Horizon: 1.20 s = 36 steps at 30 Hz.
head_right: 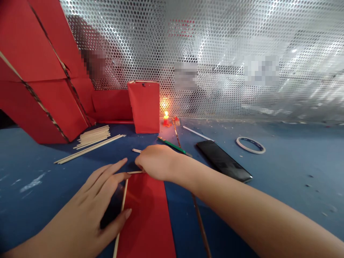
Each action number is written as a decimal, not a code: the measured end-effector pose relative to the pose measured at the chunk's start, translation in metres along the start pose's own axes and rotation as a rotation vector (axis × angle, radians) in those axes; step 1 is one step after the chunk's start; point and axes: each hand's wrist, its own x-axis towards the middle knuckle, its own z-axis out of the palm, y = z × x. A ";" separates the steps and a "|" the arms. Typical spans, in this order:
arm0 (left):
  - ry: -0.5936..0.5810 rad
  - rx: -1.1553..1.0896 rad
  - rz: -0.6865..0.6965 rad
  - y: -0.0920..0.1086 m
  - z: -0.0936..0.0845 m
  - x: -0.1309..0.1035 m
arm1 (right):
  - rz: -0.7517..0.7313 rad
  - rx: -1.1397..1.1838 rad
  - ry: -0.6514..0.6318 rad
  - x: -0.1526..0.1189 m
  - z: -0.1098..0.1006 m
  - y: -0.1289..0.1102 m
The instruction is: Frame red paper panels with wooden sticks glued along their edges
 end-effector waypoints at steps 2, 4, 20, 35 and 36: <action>0.002 0.022 0.029 0.000 0.002 0.000 | -0.009 0.060 0.030 -0.003 0.002 0.006; 0.008 0.030 0.045 0.000 0.004 -0.001 | -0.011 0.129 0.063 -0.008 0.003 0.012; 0.089 -0.183 0.004 -0.006 0.001 -0.005 | 0.010 0.460 0.050 -0.042 0.011 0.046; 0.084 -0.152 0.085 -0.006 -0.001 -0.002 | -0.117 0.595 0.065 -0.051 0.019 0.040; 0.073 -0.135 0.183 -0.001 0.002 -0.001 | -0.111 0.622 0.084 -0.054 0.021 0.040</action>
